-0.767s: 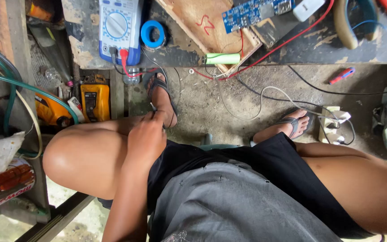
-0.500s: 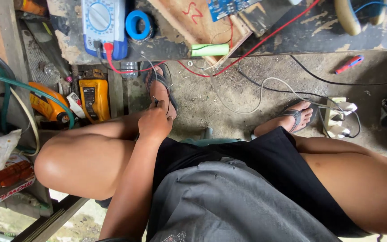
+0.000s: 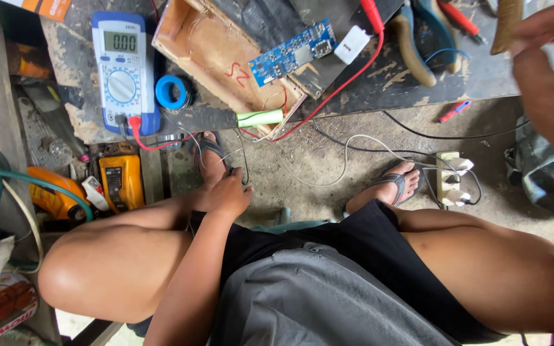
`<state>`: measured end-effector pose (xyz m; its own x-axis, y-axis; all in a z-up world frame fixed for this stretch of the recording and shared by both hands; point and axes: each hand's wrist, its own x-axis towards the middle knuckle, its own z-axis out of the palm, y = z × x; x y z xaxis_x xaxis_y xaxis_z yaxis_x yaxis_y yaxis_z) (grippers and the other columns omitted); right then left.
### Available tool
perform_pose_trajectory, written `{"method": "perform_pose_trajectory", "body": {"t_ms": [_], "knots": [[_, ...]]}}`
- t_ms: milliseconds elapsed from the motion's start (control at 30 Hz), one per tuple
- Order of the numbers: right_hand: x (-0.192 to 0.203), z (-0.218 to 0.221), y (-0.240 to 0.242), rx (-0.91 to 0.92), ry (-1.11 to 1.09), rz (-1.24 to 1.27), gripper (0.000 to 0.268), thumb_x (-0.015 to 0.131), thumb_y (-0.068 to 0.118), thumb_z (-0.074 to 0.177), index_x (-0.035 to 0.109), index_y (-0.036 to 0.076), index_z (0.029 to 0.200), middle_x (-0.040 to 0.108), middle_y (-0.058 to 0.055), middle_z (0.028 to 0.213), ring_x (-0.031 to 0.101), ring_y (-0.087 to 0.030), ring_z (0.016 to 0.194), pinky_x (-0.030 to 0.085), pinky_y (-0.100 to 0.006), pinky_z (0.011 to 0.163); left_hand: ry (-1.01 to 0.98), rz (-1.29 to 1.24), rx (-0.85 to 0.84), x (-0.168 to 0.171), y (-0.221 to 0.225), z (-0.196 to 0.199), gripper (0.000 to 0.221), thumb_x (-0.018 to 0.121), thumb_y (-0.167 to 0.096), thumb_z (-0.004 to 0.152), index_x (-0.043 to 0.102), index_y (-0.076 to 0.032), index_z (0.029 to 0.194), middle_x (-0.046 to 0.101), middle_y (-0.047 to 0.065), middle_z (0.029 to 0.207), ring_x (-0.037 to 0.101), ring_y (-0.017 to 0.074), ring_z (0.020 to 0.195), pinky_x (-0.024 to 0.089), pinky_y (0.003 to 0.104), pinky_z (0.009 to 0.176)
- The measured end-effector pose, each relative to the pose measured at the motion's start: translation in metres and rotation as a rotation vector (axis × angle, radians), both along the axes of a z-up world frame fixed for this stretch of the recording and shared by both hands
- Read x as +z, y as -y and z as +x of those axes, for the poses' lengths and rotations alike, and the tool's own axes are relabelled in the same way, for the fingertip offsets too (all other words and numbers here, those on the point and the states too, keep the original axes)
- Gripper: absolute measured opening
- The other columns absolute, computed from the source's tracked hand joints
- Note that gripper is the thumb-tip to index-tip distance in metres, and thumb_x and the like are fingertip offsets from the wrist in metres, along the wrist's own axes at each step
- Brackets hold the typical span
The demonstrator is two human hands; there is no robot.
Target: Testing and repairing a small circuit board using a multimeter and connecting wires.
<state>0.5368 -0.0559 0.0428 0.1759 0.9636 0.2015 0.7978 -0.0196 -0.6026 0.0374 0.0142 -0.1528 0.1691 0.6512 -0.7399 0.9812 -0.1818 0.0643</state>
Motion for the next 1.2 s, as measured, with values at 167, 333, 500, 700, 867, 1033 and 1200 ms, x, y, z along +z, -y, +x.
{"method": "perform_pose_trajectory", "body": {"t_ms": [167,333,500,700,867,1033,1200], "knots": [[0.03,-0.022,-0.017,0.057,0.124,-0.056,0.01,0.08,-0.006,0.12,0.082,-0.008,0.13,0.065,-0.018,0.108,0.059,-0.029,0.11,0.049,-0.041,0.1,0.02,0.036,0.003,-0.066,-0.001,0.001,0.063,0.064,-0.034,0.091,0.048,-0.004,0.144,0.06,0.023,0.131,0.06,0.038,0.122,0.051,0.05,0.096],[0.028,-0.025,-0.027,0.11,0.325,-0.055,0.006,0.088,0.006,0.118,0.086,0.005,0.124,0.058,-0.002,0.082,0.062,-0.026,0.083,0.048,-0.046,0.086,-0.114,-0.138,0.066,-0.082,-0.007,0.013,0.057,0.058,-0.031,0.099,0.039,-0.008,0.147,0.047,0.019,0.144,0.062,0.0421,0.118,0.057,0.057,0.085],[0.025,-0.031,-0.033,0.104,0.356,-0.116,0.007,0.078,0.003,0.115,0.083,0.001,0.12,0.061,-0.006,0.081,0.064,-0.027,0.082,0.05,-0.043,0.083,-0.16,-0.236,0.125,-0.05,-0.014,0.032,0.044,0.052,-0.02,0.101,0.049,-0.012,0.144,0.062,0.013,0.135,0.065,0.0351,0.121,0.058,0.05,0.083],[0.006,-0.033,-0.031,0.013,0.635,-0.157,0.018,0.078,0.022,0.122,0.086,0.012,0.135,0.066,-0.004,0.076,0.071,-0.023,0.078,0.055,-0.036,0.077,-0.195,-0.414,0.089,-0.015,-0.017,0.053,0.046,0.049,-0.006,0.098,0.054,-0.01,0.144,0.064,0.011,0.132,0.067,0.0327,0.112,0.056,0.044,0.073],[-0.001,-0.036,-0.034,-0.047,0.618,-0.214,0.01,0.073,0.019,0.124,0.081,0.014,0.123,0.062,-0.005,0.072,0.066,-0.026,0.07,0.051,-0.039,0.068,-0.085,-0.399,-0.091,0.056,0.002,0.082,0.026,0.056,-0.016,0.095,0.072,-0.004,0.111,0.074,0.017,0.116,0.072,0.034,0.107,0.057,0.043,0.085],[-0.021,-0.021,-0.032,-0.042,0.617,-0.188,0.003,0.073,0.016,0.115,0.074,0.014,0.112,0.059,-0.008,0.071,0.062,-0.03,0.068,0.047,-0.041,0.065,0.57,-0.451,-0.357,0.15,0.02,0.089,0.03,0.068,-0.035,0.09,0.07,-0.009,0.105,0.074,0.017,0.097,0.07,0.0382,0.085,0.049,0.049,0.067],[-0.042,0.02,-0.017,-0.2,0.117,-0.263,0.01,0.061,0.002,0.13,0.059,0.0,0.121,0.045,-0.011,0.082,0.037,-0.021,0.07,0.027,-0.04,0.064,0.843,-0.404,-0.397,0.277,-0.023,0.075,0.029,0.064,-0.03,0.088,0.071,-0.013,0.111,0.078,0.002,0.095,0.074,0.0273,0.087,0.05,0.043,0.071]]}}
